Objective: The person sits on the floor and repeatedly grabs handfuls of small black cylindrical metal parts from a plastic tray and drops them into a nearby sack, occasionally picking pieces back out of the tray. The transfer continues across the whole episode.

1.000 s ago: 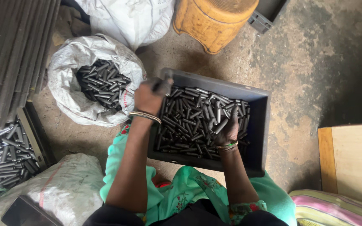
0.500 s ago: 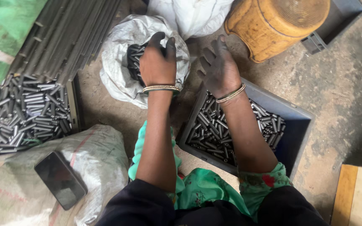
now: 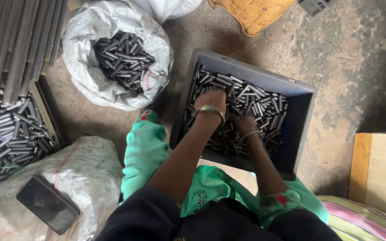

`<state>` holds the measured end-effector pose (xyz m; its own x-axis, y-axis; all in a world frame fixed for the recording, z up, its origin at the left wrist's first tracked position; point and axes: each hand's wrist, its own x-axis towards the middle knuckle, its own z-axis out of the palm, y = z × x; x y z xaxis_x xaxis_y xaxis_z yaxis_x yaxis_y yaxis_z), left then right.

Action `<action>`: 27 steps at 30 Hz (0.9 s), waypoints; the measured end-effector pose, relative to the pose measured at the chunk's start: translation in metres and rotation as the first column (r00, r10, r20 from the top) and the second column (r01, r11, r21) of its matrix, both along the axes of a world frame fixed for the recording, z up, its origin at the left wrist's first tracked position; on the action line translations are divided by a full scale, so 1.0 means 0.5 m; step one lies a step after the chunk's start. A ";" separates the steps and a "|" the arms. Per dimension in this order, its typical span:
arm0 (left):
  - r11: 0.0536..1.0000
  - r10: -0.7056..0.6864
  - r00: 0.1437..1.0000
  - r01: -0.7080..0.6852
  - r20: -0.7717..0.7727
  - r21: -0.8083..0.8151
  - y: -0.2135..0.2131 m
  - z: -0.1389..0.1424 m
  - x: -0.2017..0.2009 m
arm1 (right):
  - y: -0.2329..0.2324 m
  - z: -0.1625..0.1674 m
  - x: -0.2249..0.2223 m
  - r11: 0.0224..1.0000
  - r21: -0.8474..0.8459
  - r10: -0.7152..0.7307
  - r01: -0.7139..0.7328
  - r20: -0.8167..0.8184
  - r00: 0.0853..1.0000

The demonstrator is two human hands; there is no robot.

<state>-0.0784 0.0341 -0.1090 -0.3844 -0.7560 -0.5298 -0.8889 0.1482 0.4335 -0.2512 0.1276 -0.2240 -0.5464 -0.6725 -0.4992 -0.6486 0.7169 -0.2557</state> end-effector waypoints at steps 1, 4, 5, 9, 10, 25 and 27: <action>0.999 -0.024 0.999 0.022 0.049 0.047 0.023 -0.026 -0.009 | -0.002 -0.020 0.027 0.995 -0.002 0.104 -0.105 -0.055 0.993; 0.980 -0.110 0.977 0.076 0.183 0.183 0.061 -0.110 -0.012 | -0.018 -0.043 0.118 0.962 -0.037 0.257 -0.271 -0.217 0.942; 0.986 -0.101 0.973 0.070 0.209 0.151 0.066 -0.139 -0.006 | -0.016 -0.049 0.136 0.952 -0.049 0.279 -0.303 -0.270 0.922; 0.993 -0.103 0.953 0.084 0.284 0.078 0.076 -0.228 0.035 | -0.007 -0.029 0.163 0.898 0.009 0.430 -0.439 -0.216 0.876; 0.994 -0.106 0.949 0.091 0.297 0.063 0.071 -0.240 0.041 | -0.009 -0.018 0.161 0.891 0.023 0.448 -0.454 -0.205 0.870; 0.976 -0.214 0.908 0.217 0.359 0.034 0.043 -0.225 0.048 | 0.045 -0.078 0.154 0.817 -0.164 0.532 -0.553 -0.158 0.832; 0.968 -0.247 0.892 0.245 0.378 0.055 0.040 -0.222 0.044 | 0.048 -0.068 0.157 0.799 -0.215 0.530 -0.561 -0.188 0.827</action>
